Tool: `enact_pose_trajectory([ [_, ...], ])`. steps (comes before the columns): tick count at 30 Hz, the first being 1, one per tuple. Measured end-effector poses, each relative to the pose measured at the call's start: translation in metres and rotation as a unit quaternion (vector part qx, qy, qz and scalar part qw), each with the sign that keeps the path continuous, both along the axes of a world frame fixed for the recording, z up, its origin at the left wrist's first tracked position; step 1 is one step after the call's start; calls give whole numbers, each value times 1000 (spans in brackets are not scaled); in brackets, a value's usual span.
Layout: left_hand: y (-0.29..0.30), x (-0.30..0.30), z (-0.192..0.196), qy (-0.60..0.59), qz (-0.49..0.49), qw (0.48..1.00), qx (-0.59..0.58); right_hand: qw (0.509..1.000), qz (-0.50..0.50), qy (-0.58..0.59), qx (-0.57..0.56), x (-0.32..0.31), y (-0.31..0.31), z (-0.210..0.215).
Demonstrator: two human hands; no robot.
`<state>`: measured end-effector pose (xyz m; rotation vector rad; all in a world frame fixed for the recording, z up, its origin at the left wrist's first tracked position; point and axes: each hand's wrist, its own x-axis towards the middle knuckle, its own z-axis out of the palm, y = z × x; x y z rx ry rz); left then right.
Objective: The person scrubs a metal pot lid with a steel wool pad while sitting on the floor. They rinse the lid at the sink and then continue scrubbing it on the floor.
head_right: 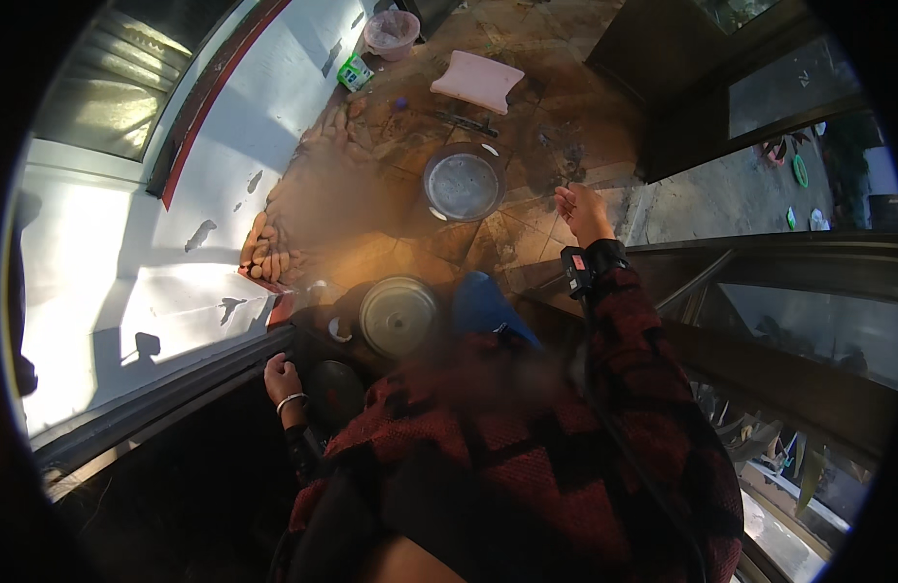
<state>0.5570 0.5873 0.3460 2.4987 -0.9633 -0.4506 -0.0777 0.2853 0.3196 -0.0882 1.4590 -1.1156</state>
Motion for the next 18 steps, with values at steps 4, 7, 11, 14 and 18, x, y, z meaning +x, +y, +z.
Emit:
enact_pose_trajectory([
  [4, -17, -18, 8, -32, -22, 998, -48, 997, 53, -48, -31, 29, -22, 1],
  [7, -42, -28, 28, -48, 10, 999, -14, 994, 82, -51, -53, 38, -53, 10],
  [11, -91, -41, 35, -36, 65, 997, -18, 995, 102, -23, 1, 48, -120, 7],
  [14, -124, -63, 31, -16, 111, 993, 28, 988, 144, -23, 42, 61, -183, 1],
  [18, -165, -91, 30, 20, 157, 982, 104, 976, 206, 9, 63, 92, -245, 8],
])
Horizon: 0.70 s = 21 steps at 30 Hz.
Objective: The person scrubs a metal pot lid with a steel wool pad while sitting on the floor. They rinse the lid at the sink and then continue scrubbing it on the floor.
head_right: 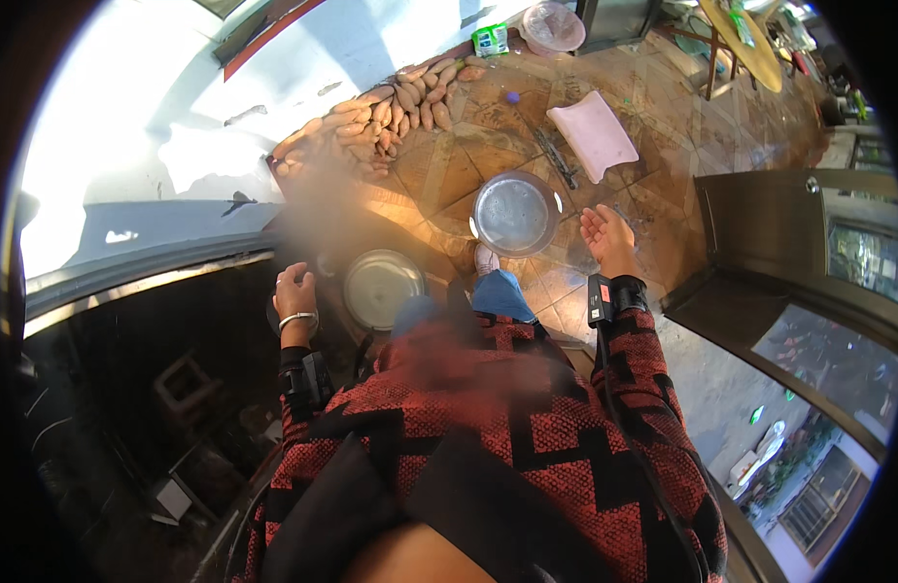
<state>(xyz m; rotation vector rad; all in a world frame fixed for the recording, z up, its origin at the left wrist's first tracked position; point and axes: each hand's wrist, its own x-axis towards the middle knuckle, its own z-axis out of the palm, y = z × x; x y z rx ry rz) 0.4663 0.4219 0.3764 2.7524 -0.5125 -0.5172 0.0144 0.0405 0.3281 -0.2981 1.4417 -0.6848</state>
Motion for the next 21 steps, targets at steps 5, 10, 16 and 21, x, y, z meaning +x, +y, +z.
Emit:
enact_pose_trajectory([
  [5, -17, -6, 0, 5, 33, 999, 43, 997, 77, 18, 16, 58, -70, 0],
  [10, 25, 22, -13, -12, 121, 991, 55, 987, 161, 10, 10, 137, -105, -12],
  [16, 94, 18, -31, -78, 224, 971, 32, 971, 232, 34, 37, 258, -129, -7],
  [21, 139, -30, -53, -31, 422, 904, 59, 878, 478, 3, 27, 414, -126, -17],
])
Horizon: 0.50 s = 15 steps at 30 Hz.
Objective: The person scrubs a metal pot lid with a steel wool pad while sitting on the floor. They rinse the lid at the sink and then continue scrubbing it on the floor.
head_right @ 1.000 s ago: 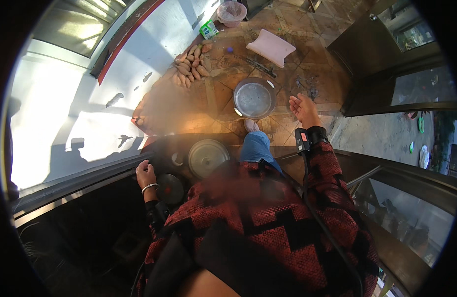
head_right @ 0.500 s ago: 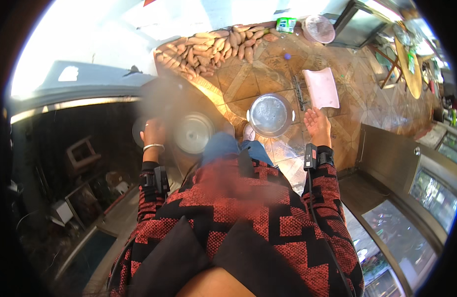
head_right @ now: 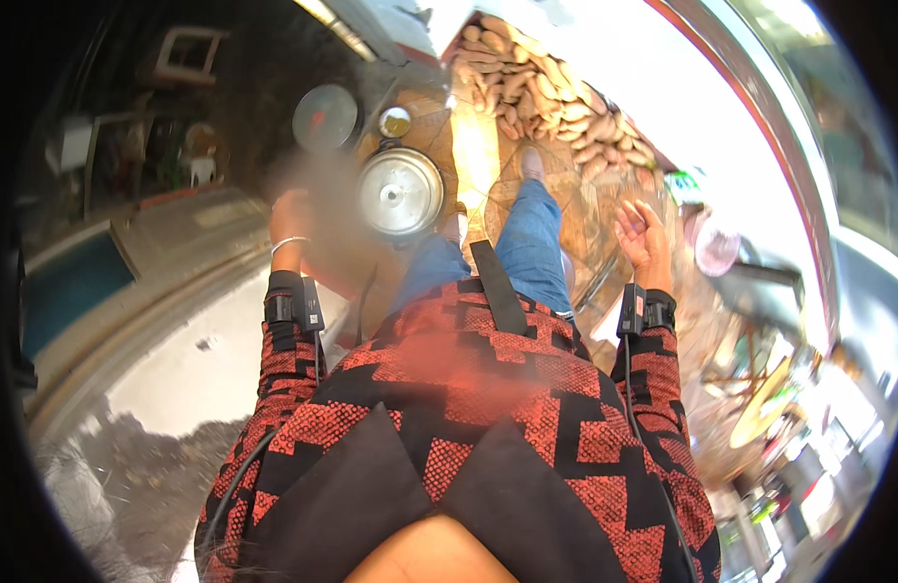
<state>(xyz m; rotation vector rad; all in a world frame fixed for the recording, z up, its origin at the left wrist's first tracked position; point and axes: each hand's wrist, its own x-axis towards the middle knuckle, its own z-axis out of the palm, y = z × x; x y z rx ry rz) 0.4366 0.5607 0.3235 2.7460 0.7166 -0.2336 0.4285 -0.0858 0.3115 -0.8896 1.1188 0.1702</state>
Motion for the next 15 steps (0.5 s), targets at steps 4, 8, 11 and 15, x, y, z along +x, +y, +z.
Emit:
enact_pose_trajectory([
  [4, -11, -84, -2, -52, 185, 981, -38, 983, 185, -7, -6, 155, 37, -12],
  [8, -90, -195, 1, 76, 411, 908, -15, 902, 431, -16, 32, 260, 107, -20],
  [11, -183, -240, -9, 91, 455, 886, -9, 813, 576, -56, 65, 303, 137, -27],
  [15, -251, -244, -32, 165, 429, 886, -64, 810, 583, -30, 52, 310, 138, -50],
])
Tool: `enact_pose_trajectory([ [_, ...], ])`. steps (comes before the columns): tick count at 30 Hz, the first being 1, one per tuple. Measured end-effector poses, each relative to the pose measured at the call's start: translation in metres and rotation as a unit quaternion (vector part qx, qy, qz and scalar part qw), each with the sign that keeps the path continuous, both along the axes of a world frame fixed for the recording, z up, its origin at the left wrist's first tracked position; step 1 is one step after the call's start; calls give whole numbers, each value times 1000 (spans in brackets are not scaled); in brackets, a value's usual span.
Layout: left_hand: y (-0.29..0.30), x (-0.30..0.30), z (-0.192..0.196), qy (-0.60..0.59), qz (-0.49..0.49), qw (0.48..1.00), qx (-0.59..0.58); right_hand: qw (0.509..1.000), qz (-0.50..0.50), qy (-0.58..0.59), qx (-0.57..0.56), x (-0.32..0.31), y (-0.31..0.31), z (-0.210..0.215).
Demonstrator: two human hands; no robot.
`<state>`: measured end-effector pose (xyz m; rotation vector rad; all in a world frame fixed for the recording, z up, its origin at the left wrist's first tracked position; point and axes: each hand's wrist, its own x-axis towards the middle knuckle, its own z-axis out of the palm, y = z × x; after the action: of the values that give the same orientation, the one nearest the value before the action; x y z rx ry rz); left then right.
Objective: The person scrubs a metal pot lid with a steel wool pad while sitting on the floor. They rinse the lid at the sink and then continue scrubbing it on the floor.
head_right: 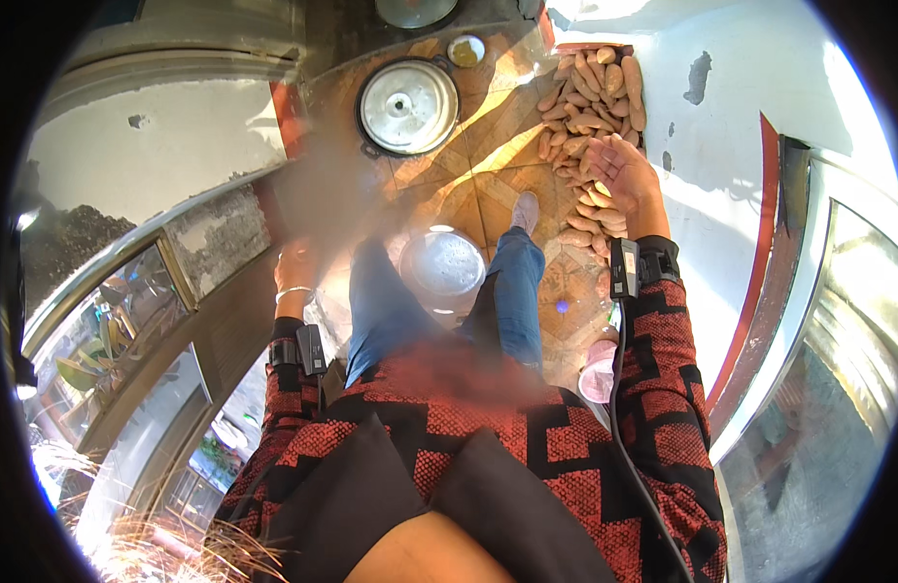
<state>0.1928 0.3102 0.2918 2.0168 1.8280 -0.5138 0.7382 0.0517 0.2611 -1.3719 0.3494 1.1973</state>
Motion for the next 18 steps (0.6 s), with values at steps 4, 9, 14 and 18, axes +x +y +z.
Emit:
enact_pose_trajectory([
  [4, 11, -20, -56, 27, -32, 998, -42, 995, -10, 66, -67, -45, -1, -40],
  [9, 68, -42, -207, -190, 7, 981, -49, 994, 28, 66, -79, -127, 16, -92],
  [14, 66, -66, -261, -354, 290, 843, -283, 984, 139, 91, -62, -204, 55, -161],
  [18, 52, -87, -271, -497, 270, 775, -283, 971, 205, 77, -98, -222, 116, -230],
])
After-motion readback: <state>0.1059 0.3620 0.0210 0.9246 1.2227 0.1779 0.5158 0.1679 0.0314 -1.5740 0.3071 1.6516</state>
